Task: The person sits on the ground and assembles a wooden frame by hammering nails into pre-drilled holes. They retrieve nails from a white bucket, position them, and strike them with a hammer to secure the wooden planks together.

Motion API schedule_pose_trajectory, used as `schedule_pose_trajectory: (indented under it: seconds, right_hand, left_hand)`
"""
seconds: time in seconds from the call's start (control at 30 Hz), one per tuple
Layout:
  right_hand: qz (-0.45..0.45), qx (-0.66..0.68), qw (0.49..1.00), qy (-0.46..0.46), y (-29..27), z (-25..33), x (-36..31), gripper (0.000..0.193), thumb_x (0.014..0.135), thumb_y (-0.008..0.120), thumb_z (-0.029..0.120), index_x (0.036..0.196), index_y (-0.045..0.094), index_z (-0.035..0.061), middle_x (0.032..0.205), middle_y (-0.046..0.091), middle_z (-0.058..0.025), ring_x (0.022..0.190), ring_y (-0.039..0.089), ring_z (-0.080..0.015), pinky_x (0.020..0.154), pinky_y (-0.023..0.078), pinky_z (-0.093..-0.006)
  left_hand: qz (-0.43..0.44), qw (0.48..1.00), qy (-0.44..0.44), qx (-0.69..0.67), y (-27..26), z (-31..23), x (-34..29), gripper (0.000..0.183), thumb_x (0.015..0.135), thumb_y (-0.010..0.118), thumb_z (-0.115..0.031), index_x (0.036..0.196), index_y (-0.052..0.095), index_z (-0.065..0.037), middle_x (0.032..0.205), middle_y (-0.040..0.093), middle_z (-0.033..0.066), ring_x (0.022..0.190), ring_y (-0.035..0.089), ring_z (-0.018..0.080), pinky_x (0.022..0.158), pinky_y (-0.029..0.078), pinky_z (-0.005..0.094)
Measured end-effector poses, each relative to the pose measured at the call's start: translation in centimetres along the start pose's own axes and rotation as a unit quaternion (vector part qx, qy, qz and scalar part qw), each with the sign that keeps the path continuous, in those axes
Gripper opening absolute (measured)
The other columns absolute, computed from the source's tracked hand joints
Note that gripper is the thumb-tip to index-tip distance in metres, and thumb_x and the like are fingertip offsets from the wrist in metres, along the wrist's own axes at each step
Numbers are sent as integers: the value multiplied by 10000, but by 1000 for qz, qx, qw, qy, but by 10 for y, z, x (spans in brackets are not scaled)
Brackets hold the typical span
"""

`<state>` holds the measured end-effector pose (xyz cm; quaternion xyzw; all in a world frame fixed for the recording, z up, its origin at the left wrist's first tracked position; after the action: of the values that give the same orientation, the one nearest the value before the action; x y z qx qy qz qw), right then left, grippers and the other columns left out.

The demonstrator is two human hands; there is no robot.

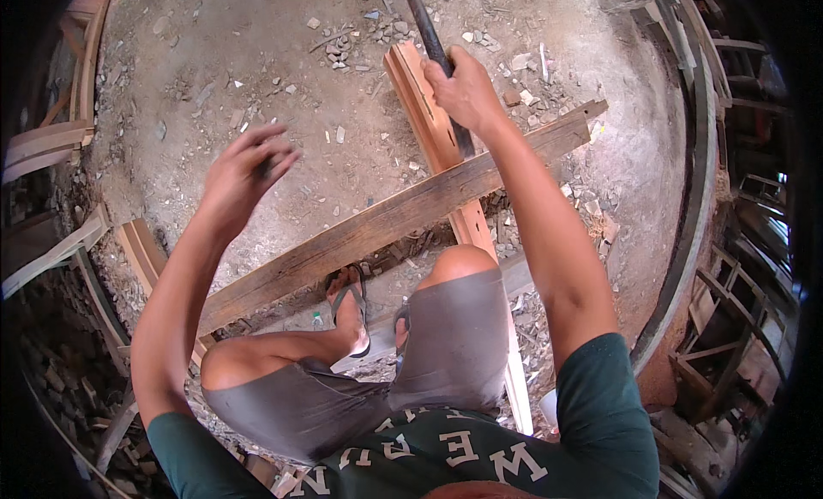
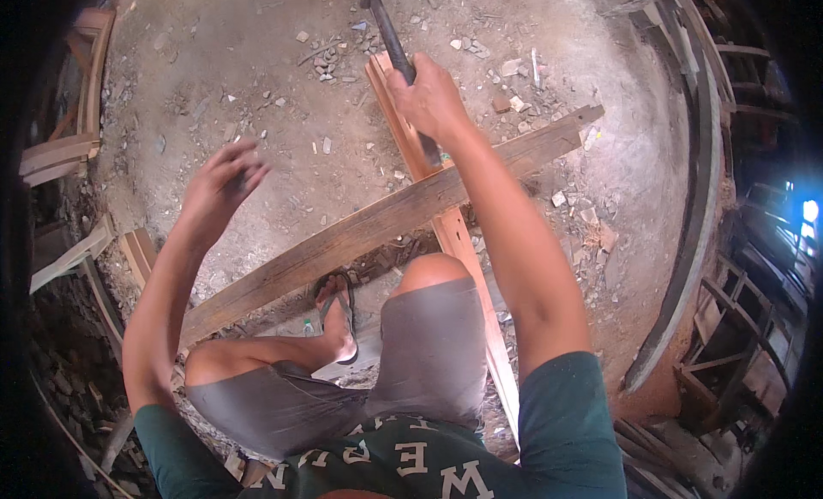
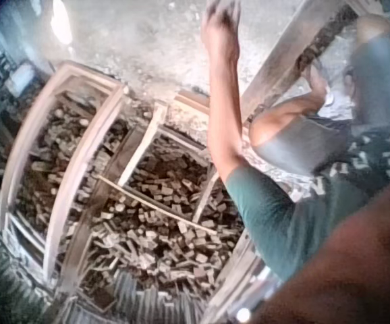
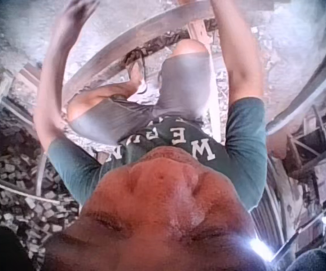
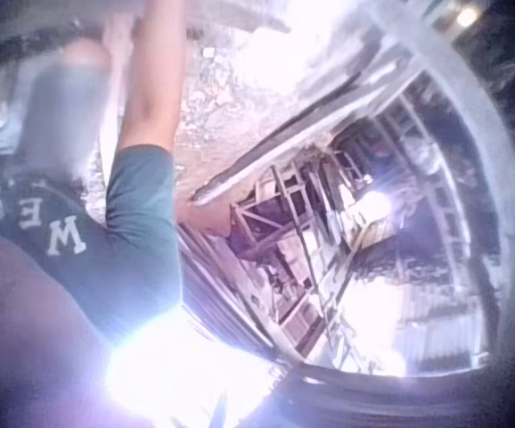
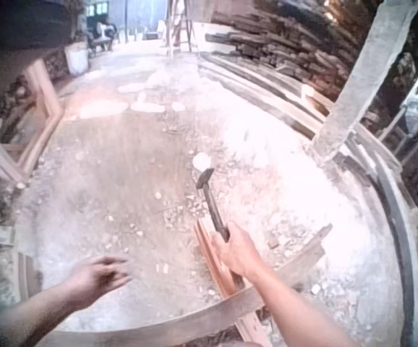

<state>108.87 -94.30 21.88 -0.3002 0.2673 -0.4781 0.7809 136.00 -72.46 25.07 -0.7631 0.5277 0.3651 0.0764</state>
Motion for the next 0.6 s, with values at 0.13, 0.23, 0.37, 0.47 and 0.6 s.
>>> schedule_pose_trajectory:
  seconds: [0.13, 0.23, 0.37, 0.47, 0.6]
  right_hand:
    - [17, 281, 959, 30, -30, 54, -69, 260, 961, 712, 154, 1061, 546, -18, 955, 739, -126, 796, 706, -148, 706, 582, -293]
    - [-57, 354, 933, 37, -46, 53, -100, 233, 904, 737, 25, 1022, 537, 6, 916, 724, -75, 829, 681, -122, 739, 555, -285]
    - [-109, 302, 946, 42, -63, 19, -123, 241, 878, 748, -7, 999, 540, 12, 926, 732, -93, 865, 696, -141, 753, 561, -305]
    - [-77, 272, 956, 83, -60, 1, -147, 239, 860, 752, -15, 983, 548, 13, 939, 738, -117, 861, 704, -157, 753, 562, -322]
    - [-67, 229, 966, 96, -51, -18, -171, 247, 863, 749, -11, 1005, 549, 20, 927, 728, -104, 825, 681, -138, 724, 547, -321]
  left_hand:
    - [76, 994, 73, -15, 122, -15, 26, 337, 1054, 473, -42, 1363, 525, 82, 1269, 646, 203, 1197, 647, 269, 1062, 538, 358]
    - [124, 982, 77, -118, 200, 1, 33, 318, 1051, 421, -6, 1331, 544, 79, 1232, 660, 198, 1099, 673, 256, 981, 562, 356]
    - [130, 967, 51, -213, 242, 44, 26, 340, 1060, 374, 1, 1362, 515, 64, 1261, 634, 202, 1119, 652, 262, 984, 550, 366]
    - [137, 961, 28, -238, 246, 79, 20, 389, 1076, 381, -26, 1453, 448, 44, 1330, 622, 200, 1149, 660, 262, 1000, 539, 365]
    - [153, 961, -19, -230, 252, 112, 8, 427, 1063, 428, -2, 1490, 434, 15, 1332, 621, 200, 1156, 656, 251, 1040, 530, 378]
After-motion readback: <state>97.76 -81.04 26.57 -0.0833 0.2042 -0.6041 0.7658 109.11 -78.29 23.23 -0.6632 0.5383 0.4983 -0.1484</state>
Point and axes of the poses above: each hand's wrist, its own x-axis towards the middle knuckle, its own y-axis out of the palm, z = x × y, the point moved 6 cm from there along x, towards the middle knuckle
